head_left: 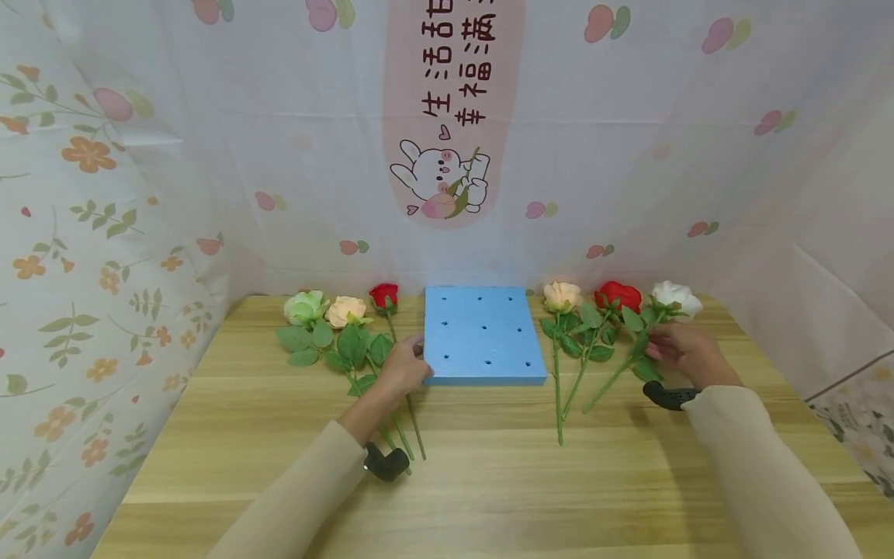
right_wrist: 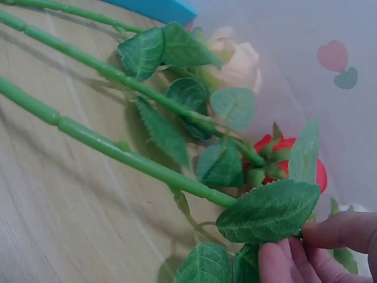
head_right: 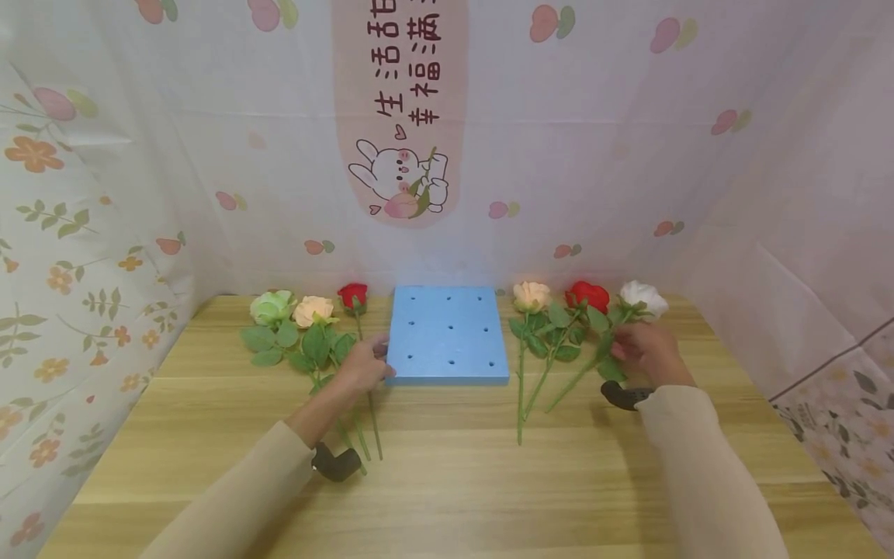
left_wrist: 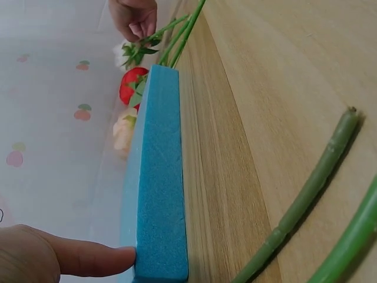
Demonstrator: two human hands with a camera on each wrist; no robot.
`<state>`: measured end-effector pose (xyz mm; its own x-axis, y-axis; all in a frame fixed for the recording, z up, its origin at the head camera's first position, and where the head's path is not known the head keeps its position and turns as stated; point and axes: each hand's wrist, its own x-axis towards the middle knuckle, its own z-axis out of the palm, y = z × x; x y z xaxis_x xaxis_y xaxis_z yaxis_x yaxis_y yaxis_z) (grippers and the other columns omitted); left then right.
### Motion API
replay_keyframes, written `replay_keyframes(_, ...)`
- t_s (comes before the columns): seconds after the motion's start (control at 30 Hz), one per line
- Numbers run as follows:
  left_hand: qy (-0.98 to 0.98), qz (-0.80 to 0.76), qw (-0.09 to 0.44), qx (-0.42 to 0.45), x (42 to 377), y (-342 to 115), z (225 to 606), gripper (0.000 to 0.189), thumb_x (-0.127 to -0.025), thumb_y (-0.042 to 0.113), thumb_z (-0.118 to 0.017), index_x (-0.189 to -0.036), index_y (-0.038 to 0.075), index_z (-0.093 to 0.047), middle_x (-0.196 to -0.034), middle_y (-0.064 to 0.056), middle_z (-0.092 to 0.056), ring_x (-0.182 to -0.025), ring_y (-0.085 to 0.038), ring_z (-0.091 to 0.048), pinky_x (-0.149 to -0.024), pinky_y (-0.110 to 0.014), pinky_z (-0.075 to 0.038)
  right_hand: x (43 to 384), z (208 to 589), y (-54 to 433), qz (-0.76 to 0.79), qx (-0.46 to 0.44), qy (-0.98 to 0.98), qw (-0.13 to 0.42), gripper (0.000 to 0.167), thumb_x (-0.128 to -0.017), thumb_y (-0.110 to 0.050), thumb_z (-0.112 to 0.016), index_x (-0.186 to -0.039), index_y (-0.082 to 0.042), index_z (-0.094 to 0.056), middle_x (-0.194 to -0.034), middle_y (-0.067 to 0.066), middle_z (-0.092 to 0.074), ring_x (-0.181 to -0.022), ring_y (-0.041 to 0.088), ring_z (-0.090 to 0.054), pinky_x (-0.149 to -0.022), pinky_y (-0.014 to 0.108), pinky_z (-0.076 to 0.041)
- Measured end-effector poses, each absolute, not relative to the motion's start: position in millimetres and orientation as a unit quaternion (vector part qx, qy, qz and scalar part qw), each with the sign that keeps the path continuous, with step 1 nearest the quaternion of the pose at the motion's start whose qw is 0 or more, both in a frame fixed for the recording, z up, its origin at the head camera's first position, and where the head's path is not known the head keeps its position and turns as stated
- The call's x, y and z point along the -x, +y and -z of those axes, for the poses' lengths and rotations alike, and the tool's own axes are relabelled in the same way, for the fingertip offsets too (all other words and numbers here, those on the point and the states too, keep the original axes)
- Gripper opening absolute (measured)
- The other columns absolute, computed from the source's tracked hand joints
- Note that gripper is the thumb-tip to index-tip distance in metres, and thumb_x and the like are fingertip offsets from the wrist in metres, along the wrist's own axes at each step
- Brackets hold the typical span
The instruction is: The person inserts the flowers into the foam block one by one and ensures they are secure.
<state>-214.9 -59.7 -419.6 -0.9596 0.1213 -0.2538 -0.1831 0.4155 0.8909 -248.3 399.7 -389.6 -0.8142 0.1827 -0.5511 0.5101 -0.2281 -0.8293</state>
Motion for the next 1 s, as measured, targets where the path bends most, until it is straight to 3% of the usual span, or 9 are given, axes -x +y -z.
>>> replay_keyframes(0.2,0.836,-0.530,0.139,0.020,215.6,-60.4,420.4,0.075,-0.080,-0.008,-0.057,-0.150,0.005,-0.035,-0.144,-0.022,-0.045,-0.134,-0.040,-0.041,-0.093,-0.043,-0.047,245.7,383.0,402.7,0.743,-0.277,0.598,0.114,0.032,-0.095,0.004,-0.050,-0.069,-0.008,-0.066,-0.068,0.005,-0.068,-0.064,0.015,-0.069,-0.067,0.024,-0.057)
replay_keyframes(0.37,0.838,-0.527,0.139,0.020,215.2,-59.8,419.1,0.077,-0.077,-0.008,-0.053,-0.150,0.005,-0.035,-0.143,-0.022,-0.047,-0.131,-0.039,-0.044,-0.072,-0.033,-0.044,242.9,369.4,399.3,0.761,-0.257,0.586,0.110,0.030,-0.095,0.004,-0.049,-0.071,-0.007,-0.065,-0.072,0.004,-0.066,-0.067,0.014,-0.068,-0.071,0.023,-0.057)
replay_keyframes(0.43,0.837,-0.529,0.138,0.020,214.8,-59.5,418.3,0.077,-0.076,-0.008,-0.052,-0.150,0.006,-0.035,-0.143,-0.022,-0.047,-0.131,-0.039,-0.044,-0.070,-0.032,-0.042,242.9,362.5,395.9,0.768,-0.242,0.584,0.101,0.029,-0.095,0.003,-0.050,-0.073,-0.006,-0.066,-0.073,0.004,-0.065,-0.068,0.014,-0.068,-0.072,0.023,-0.057)
replay_keyframes(0.7,0.837,-0.531,0.131,0.018,212.0,-59.4,415.8,0.076,-0.077,-0.009,-0.053,-0.150,0.004,-0.036,-0.142,-0.023,-0.048,-0.131,-0.040,-0.044,-0.085,-0.038,-0.047,247.8,334.3,370.0,0.787,-0.193,0.585,0.025,0.008,-0.092,0.001,-0.059,-0.095,-0.006,-0.060,-0.081,0.002,-0.065,-0.076,0.012,-0.067,-0.075,0.023,-0.056)
replay_keyframes(1.0,0.838,-0.527,0.140,0.019,207.8,-59.6,414.0,0.077,-0.076,-0.009,-0.054,-0.149,0.003,-0.035,-0.139,-0.023,-0.050,-0.129,-0.040,-0.046,-0.087,-0.040,-0.048,243.9,310.2,338.7,0.817,-0.129,0.561,-0.036,0.026,-0.090,-0.003,-0.065,-0.113,-0.003,-0.054,-0.092,0.004,-0.065,-0.082,0.012,-0.066,-0.077,0.023,-0.056)
